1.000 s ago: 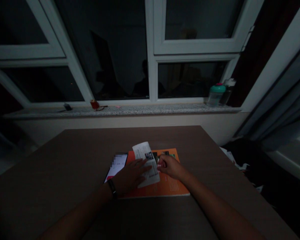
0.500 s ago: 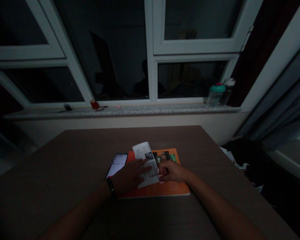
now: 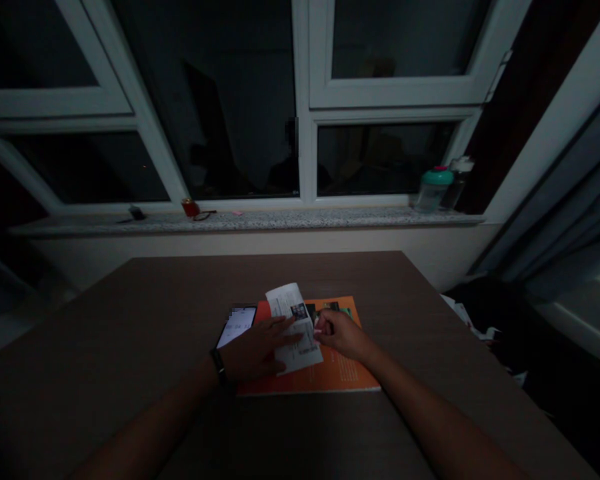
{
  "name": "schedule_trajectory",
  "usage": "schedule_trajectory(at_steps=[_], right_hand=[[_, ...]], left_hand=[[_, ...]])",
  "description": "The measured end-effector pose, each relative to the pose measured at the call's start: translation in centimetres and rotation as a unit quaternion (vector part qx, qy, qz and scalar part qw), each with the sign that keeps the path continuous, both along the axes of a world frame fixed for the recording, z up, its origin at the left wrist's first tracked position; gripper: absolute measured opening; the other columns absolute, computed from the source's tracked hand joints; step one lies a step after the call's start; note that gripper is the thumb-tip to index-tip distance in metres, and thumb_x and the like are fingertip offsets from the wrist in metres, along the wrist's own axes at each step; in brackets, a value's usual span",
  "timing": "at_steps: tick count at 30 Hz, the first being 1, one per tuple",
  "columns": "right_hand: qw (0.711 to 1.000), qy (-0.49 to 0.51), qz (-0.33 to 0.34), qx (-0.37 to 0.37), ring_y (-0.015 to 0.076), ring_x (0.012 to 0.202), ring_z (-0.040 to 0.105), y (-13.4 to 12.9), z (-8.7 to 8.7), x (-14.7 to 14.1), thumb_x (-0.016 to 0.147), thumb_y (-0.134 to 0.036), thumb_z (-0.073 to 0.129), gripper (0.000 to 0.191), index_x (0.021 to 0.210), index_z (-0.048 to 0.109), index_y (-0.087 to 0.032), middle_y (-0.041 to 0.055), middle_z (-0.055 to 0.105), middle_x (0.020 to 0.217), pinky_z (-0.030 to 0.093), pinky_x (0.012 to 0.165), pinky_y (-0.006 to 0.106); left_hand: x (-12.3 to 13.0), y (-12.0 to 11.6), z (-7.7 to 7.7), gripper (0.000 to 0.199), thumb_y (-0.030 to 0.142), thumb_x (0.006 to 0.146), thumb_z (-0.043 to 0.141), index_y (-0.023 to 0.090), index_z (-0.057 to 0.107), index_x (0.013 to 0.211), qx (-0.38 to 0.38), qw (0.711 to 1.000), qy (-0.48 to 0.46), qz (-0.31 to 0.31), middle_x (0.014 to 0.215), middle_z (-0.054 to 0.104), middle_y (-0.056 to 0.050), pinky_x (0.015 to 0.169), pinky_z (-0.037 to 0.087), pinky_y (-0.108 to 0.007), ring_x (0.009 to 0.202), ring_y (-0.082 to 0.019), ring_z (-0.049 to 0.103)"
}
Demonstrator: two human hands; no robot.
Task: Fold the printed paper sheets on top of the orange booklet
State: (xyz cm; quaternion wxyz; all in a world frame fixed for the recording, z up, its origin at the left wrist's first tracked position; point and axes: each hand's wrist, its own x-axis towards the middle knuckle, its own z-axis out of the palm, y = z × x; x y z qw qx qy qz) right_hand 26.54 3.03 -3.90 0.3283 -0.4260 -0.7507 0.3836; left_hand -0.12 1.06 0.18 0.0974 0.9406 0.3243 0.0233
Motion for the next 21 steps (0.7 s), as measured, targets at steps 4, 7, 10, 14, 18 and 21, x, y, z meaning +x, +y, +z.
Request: schedule_trajectory(at_steps=[4, 7, 10, 14, 18, 21], right_hand=[[0.999, -0.006, 0.037, 0.014, 0.0114, 0.059, 0.047, -0.2, 0.0, 0.5, 0.074, -0.027, 0.070, 0.021, 0.070, 0.051, -0.019, -0.0029, 0.054, 0.068, 0.034, 0.053, 0.021], [0.996, -0.010, 0.083, -0.012, 0.0112, 0.061, 0.048, -0.4, -0.1, 1.0, 0.074, -0.026, 0.070, 0.025, 0.066, 0.047, -0.019, -0.0018, 0.056, 0.073, 0.035, 0.054, 0.021], [0.994, -0.026, 0.107, -0.021, 0.0103, 0.058, 0.045, -0.6, -0.3, 1.4, 0.073, -0.028, 0.072, 0.028, 0.065, 0.047, -0.018, -0.0035, 0.053, 0.068, 0.033, 0.052, 0.020], [0.993, -0.048, 0.108, -0.002, 0.0102, 0.058, 0.045, -0.7, -0.1, 1.4, 0.075, -0.026, 0.071, 0.023, 0.068, 0.050, -0.018, -0.0036, 0.053, 0.068, 0.032, 0.051, 0.020], [0.995, -0.062, 0.063, 0.044, 0.0114, 0.060, 0.047, -0.5, 0.3, 0.8, 0.076, -0.021, 0.068, 0.017, 0.074, 0.051, -0.019, -0.0030, 0.054, 0.069, 0.033, 0.053, 0.020], [0.997, -0.050, 0.022, 0.052, 0.0119, 0.060, 0.047, -0.1, 0.4, 0.1, 0.078, -0.022, 0.066, 0.017, 0.074, 0.049, -0.020, -0.0036, 0.051, 0.067, 0.033, 0.053, 0.021]], left_hand=[[0.2, -0.2, 0.2, 0.070, 0.039, 0.081, 0.071, 0.034, 0.040, 0.144, -0.003, 1.000, 0.000, 0.011, 0.156, 0.027, -0.007, 0.110, 0.031, -0.054, 0.139, -0.037, 0.031], [0.4, -0.3, -0.1, 0.063, 0.036, 0.083, 0.069, 0.033, 0.044, 0.141, 0.007, 1.000, -0.009, 0.015, 0.155, 0.030, -0.006, 0.110, 0.033, -0.052, 0.137, -0.035, 0.034], [0.4, -0.3, -0.7, 0.060, 0.036, 0.086, 0.066, 0.033, 0.043, 0.141, 0.027, 0.999, -0.023, 0.015, 0.155, 0.030, -0.006, 0.110, 0.033, -0.052, 0.137, -0.034, 0.034], [0.4, -0.3, -0.9, 0.062, 0.036, 0.084, 0.067, 0.033, 0.043, 0.141, 0.027, 0.999, -0.028, 0.018, 0.155, 0.031, -0.007, 0.109, 0.033, -0.052, 0.137, -0.034, 0.034], [0.5, -0.5, -0.6, 0.062, 0.034, 0.083, 0.068, 0.034, 0.044, 0.140, 0.023, 0.999, -0.020, 0.024, 0.154, 0.031, -0.007, 0.109, 0.033, -0.054, 0.137, -0.035, 0.034], [0.5, -0.5, -0.6, 0.060, 0.034, 0.085, 0.066, 0.033, 0.044, 0.141, 0.027, 0.999, -0.023, 0.021, 0.154, 0.031, -0.007, 0.109, 0.032, -0.055, 0.137, -0.036, 0.033]])
